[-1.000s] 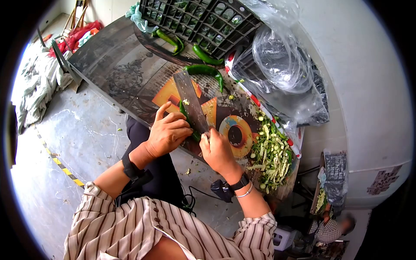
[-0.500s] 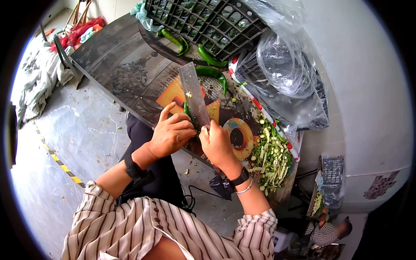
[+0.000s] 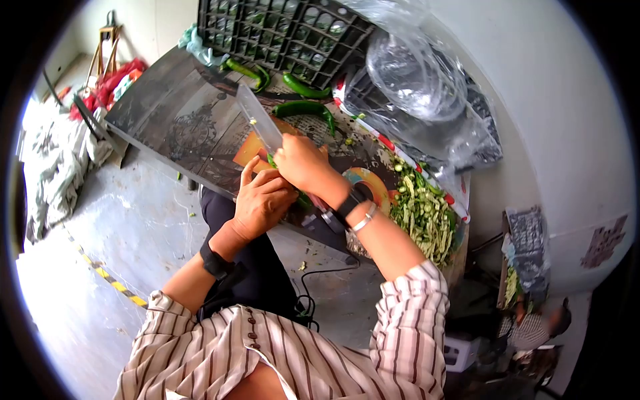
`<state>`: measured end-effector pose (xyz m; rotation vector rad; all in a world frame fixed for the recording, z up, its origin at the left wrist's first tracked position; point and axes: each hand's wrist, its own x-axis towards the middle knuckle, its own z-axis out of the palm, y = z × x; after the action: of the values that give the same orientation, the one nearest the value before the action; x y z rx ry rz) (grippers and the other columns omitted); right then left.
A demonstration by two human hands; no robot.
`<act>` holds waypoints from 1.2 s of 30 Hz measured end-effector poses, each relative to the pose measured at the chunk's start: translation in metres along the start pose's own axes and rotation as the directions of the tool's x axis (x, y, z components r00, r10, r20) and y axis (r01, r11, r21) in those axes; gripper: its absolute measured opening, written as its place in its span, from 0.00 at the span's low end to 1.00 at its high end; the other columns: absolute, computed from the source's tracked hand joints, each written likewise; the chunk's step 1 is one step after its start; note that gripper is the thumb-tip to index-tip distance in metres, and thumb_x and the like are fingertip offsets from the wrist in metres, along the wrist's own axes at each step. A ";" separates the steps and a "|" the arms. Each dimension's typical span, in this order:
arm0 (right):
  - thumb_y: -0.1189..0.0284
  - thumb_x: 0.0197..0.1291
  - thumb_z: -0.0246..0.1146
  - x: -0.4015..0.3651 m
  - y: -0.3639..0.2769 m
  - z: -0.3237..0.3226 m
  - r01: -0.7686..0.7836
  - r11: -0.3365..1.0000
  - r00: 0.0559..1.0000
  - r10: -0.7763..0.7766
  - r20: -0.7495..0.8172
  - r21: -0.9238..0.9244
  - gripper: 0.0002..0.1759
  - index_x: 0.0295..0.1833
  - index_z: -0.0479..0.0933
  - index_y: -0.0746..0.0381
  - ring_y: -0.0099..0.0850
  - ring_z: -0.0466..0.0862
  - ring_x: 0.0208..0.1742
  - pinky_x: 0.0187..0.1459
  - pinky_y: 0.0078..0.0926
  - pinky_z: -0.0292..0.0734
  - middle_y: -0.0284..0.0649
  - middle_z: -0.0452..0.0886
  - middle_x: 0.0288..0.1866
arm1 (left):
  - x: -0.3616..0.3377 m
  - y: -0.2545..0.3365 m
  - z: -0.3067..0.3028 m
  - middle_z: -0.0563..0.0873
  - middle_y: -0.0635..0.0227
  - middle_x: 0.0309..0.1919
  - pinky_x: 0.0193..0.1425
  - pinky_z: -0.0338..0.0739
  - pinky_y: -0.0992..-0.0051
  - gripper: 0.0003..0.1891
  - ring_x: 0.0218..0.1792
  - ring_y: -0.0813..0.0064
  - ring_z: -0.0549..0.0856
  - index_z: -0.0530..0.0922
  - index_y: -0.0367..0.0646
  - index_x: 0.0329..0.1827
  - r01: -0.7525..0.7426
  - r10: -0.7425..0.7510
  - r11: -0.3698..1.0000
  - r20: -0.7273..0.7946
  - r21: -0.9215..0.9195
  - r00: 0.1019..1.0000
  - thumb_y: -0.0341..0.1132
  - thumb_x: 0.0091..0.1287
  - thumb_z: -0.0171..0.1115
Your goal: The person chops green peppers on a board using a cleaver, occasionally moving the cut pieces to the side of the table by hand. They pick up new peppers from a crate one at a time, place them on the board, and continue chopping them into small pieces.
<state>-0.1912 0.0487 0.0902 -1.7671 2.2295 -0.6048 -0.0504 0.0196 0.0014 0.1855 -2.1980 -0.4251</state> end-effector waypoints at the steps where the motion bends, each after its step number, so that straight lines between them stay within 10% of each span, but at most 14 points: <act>1: 0.69 0.60 0.57 0.009 0.002 0.004 -0.008 1.000 0.999 0.008 -0.031 0.006 0.16 0.34 0.75 0.75 0.63 0.81 0.39 0.43 0.52 0.77 0.66 0.79 0.32 | 0.001 0.000 0.002 0.80 0.83 0.34 0.78 0.53 0.49 0.05 0.52 0.79 0.79 0.84 0.56 0.33 -0.031 0.031 1.000 0.009 0.000 0.999 0.34 0.53 0.67; 7: 0.70 0.59 0.56 0.032 -0.002 0.005 0.127 0.992 0.971 -0.119 -0.206 0.027 0.15 0.37 0.75 0.76 0.56 0.83 0.31 0.34 0.47 0.77 0.64 0.80 0.28 | 0.001 -0.002 -0.001 0.81 0.79 0.36 0.76 0.55 0.51 0.05 0.53 0.75 0.79 0.83 0.54 0.34 -0.015 0.016 0.999 -0.009 0.033 1.000 0.34 0.55 0.68; 8: 0.70 0.56 0.55 0.023 -0.002 -0.002 -0.043 0.971 0.989 0.075 -0.129 0.237 0.16 0.36 0.76 0.76 0.63 0.81 0.39 0.43 0.50 0.77 0.68 0.79 0.33 | 0.000 -0.003 0.001 0.80 0.78 0.36 0.76 0.54 0.50 0.05 0.53 0.74 0.79 0.83 0.54 0.33 -0.037 0.037 0.998 -0.007 0.044 0.999 0.35 0.54 0.69; 15: 0.72 0.68 0.54 -0.082 -0.005 -0.039 -0.081 0.782 0.923 0.293 -0.249 0.619 0.10 0.37 0.71 0.70 0.22 0.74 0.16 0.18 0.24 0.69 0.36 0.75 0.20 | 0.000 0.003 0.001 0.81 0.78 0.37 0.76 0.51 0.47 0.06 0.53 0.72 0.79 0.83 0.53 0.34 0.031 -0.032 0.999 -0.011 -0.023 0.999 0.34 0.55 0.69; 19: 0.74 0.70 0.53 -0.137 0.003 -0.025 -0.020 0.615 0.860 0.412 -0.300 0.788 0.06 0.39 0.70 0.66 0.20 0.71 0.15 0.19 0.20 0.68 0.32 0.71 0.21 | 0.009 0.012 -0.009 0.80 0.75 0.42 0.75 0.49 0.44 0.10 0.57 0.68 0.76 0.82 0.52 0.40 0.073 -0.075 0.997 0.081 0.035 0.994 0.32 0.55 0.67; 24: 0.74 0.70 0.53 -0.186 0.004 0.003 -0.057 0.370 0.733 0.646 -0.212 0.927 0.07 0.37 0.67 0.63 0.21 0.71 0.16 0.20 0.22 0.69 0.32 0.70 0.22 | 0.027 0.009 -0.020 0.81 0.72 0.61 0.78 0.36 0.36 0.39 0.71 0.64 0.69 0.69 0.54 0.72 0.026 -0.064 0.993 0.323 0.119 0.944 0.39 0.51 0.70; 36: 0.74 0.70 0.54 -0.215 0.003 0.026 -0.015 0.221 0.669 0.727 -0.155 0.975 0.08 0.35 0.66 0.62 0.22 0.71 0.16 0.20 0.23 0.69 0.33 0.70 0.23 | 0.052 -0.006 -0.019 0.83 0.72 0.53 0.78 0.38 0.37 0.28 0.64 0.68 0.75 0.81 0.52 0.58 -0.087 0.055 0.995 0.468 0.047 0.882 0.39 0.49 0.70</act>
<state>-0.1303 0.2528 0.0504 -0.2834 1.6985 -2.0222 -0.0676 -0.0051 0.0478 0.0369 -2.6883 -0.3831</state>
